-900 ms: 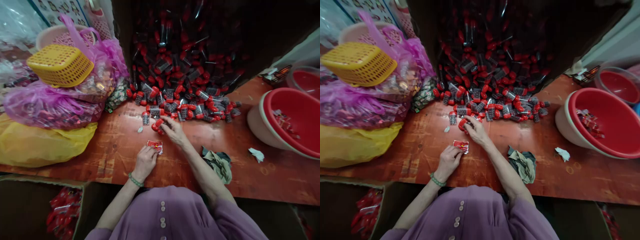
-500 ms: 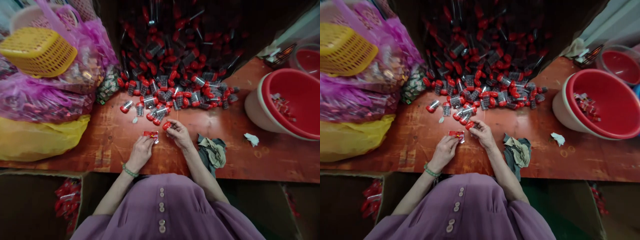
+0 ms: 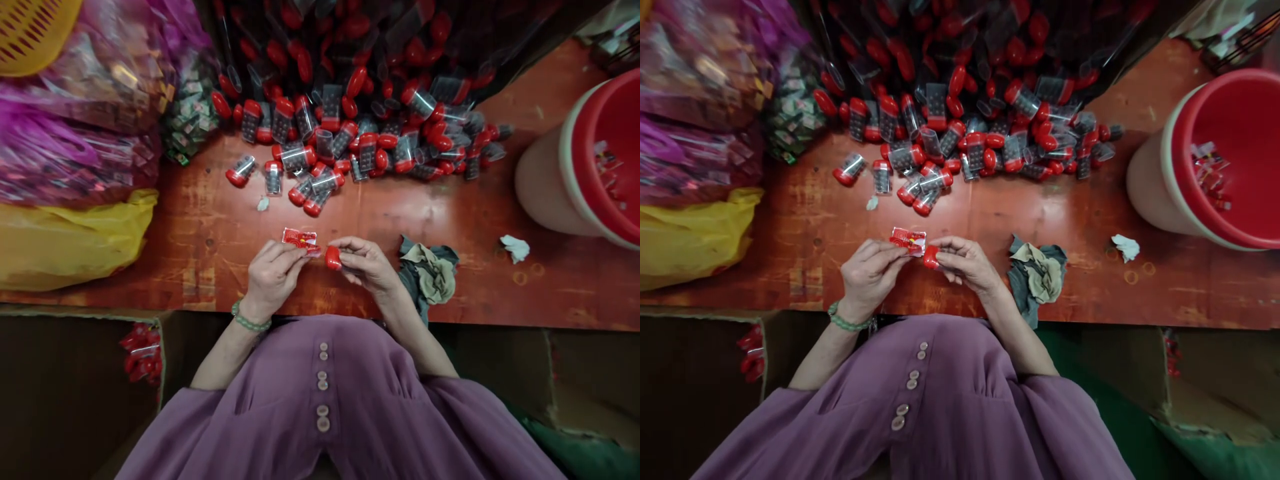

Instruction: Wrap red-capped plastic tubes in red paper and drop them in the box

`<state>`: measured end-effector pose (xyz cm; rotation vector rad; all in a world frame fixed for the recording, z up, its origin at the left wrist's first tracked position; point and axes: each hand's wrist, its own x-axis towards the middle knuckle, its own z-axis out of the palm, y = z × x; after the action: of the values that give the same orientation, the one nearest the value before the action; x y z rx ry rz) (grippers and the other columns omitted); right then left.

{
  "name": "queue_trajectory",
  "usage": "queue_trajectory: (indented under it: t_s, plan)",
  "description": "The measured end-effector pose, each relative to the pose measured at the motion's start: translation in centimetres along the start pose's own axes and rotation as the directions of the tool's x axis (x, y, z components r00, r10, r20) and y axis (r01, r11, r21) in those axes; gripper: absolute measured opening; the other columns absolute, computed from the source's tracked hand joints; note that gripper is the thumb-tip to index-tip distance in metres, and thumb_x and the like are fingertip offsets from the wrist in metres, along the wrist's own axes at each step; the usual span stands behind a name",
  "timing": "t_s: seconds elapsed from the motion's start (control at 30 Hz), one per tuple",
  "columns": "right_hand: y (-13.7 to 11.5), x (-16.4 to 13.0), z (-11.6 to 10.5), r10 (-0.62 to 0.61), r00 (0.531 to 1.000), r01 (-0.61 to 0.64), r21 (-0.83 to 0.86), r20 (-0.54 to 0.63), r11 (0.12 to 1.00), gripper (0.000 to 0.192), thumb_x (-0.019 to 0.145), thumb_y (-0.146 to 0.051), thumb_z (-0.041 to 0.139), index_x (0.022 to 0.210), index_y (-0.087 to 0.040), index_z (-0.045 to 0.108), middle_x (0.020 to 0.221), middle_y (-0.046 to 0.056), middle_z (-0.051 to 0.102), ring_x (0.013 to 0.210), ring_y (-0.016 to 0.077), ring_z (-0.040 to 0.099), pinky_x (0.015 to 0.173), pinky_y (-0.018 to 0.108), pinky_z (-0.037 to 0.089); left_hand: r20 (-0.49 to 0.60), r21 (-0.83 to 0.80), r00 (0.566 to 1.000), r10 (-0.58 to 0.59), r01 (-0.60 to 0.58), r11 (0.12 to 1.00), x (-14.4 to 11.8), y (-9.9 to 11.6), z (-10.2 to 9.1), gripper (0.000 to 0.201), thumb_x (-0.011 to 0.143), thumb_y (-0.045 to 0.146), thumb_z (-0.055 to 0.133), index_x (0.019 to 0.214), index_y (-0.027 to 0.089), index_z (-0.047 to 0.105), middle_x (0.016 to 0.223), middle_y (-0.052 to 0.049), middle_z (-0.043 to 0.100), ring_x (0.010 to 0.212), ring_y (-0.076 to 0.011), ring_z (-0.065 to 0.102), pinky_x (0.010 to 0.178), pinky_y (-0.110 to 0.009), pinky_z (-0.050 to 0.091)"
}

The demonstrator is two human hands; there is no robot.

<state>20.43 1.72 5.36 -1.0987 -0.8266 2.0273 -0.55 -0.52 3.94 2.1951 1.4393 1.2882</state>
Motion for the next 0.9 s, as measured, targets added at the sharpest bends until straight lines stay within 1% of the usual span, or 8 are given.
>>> queue_trajectory:
  t_s: [0.13,0.3,0.4,0.47,0.57,0.7,0.8,0.9]
  plan:
    - [0.0,-1.2,0.4,0.056,0.994,-0.061,0.064,0.09,0.996,0.035,0.074,-0.028,0.077,0.107,-0.021,0.069,0.059,-0.008,0.059,0.036,0.0017,0.036,0.032,0.015,0.02,0.008,-0.003,0.995,0.104,-0.104,0.995,-0.1,0.6,-0.5,0.012,0.085,0.014,0.071,0.097,0.017,0.07,0.085,-0.004,0.072,0.076,-0.0141,0.063,0.071,-0.028,0.054]
    - [0.0,-2.0,0.7,0.122,0.98,-0.127,0.023,0.156,0.992,0.047,0.077,-0.028,0.075,0.122,-0.021,0.063,0.06,-0.008,0.062,0.037,0.0025,0.036,0.032,0.014,0.02,0.051,0.004,0.986,0.159,-0.159,0.987,-0.8,1.1,-0.9,0.015,0.087,0.013,0.069,0.101,0.019,0.069,0.087,-0.003,0.071,0.08,-0.0145,0.063,0.074,-0.029,0.055]
    - [0.2,-2.0,0.7,0.166,0.974,-0.168,0.003,0.155,0.986,0.043,0.077,-0.027,0.075,0.118,-0.019,0.064,0.058,-0.008,0.062,0.037,0.0022,0.037,0.032,0.013,0.02,0.078,-0.044,0.984,0.159,-0.155,0.987,-1.3,1.3,-1.0,0.019,0.087,0.012,0.068,0.104,0.019,0.069,0.089,-0.004,0.072,0.082,-0.0153,0.064,0.076,-0.03,0.055]
    - [0.5,-1.8,0.6,0.199,0.97,-0.202,0.006,0.143,0.979,0.039,0.077,-0.027,0.074,0.113,-0.018,0.066,0.056,-0.008,0.06,0.036,0.002,0.037,0.032,0.013,0.018,0.09,-0.067,0.978,0.189,-0.183,0.981,-1.6,1.4,-1.1,0.02,0.086,0.01,0.068,0.105,0.017,0.069,0.089,-0.005,0.072,0.083,-0.0162,0.064,0.076,-0.031,0.055]
    - [1.2,-1.4,0.2,0.267,0.954,-0.27,0.008,0.137,0.963,0.033,0.075,-0.027,0.073,0.106,-0.016,0.068,0.057,-0.007,0.061,0.035,0.0018,0.038,0.031,0.013,0.018,0.111,-0.045,0.964,0.242,-0.238,0.97,-2.0,1.4,-1.1,0.019,0.085,0.007,0.067,0.103,0.014,0.068,0.088,-0.008,0.072,0.081,-0.017,0.063,0.074,-0.031,0.056]
    - [1.8,-1.2,0.0,0.332,0.933,-0.342,0.054,0.143,0.938,0.031,0.072,-0.026,0.074,0.1,-0.017,0.067,0.057,-0.006,0.063,0.034,0.0022,0.038,0.03,0.013,0.018,0.138,-0.021,0.955,0.262,-0.262,0.965,-2.4,1.3,-1.0,0.018,0.088,0.009,0.064,0.104,0.016,0.067,0.088,-0.007,0.073,0.081,-0.0167,0.065,0.072,-0.031,0.057]
    - [1.9,-1.2,0.1,0.349,0.926,-0.361,0.067,0.142,0.93,0.028,0.072,-0.027,0.074,0.098,-0.017,0.067,0.054,-0.006,0.061,0.035,0.0033,0.041,0.03,0.013,0.018,0.15,-0.012,0.939,0.31,-0.311,0.95,-2.6,1.0,-0.9,0.02,0.087,0.009,0.066,0.106,0.015,0.066,0.092,-0.008,0.075,0.084,-0.0187,0.067,0.072,-0.032,0.057]
    - [1.9,-1.4,0.6,0.336,0.936,-0.342,0.039,0.108,0.939,0.028,0.073,-0.028,0.072,0.099,-0.017,0.066,0.051,-0.007,0.06,0.034,0.0029,0.038,0.029,0.012,0.018,0.164,-0.024,0.913,0.374,-0.375,0.927,-2.8,0.5,-0.7,0.022,0.087,0.01,0.067,0.109,0.014,0.066,0.1,-0.009,0.077,0.092,-0.021,0.07,0.079,-0.035,0.059]
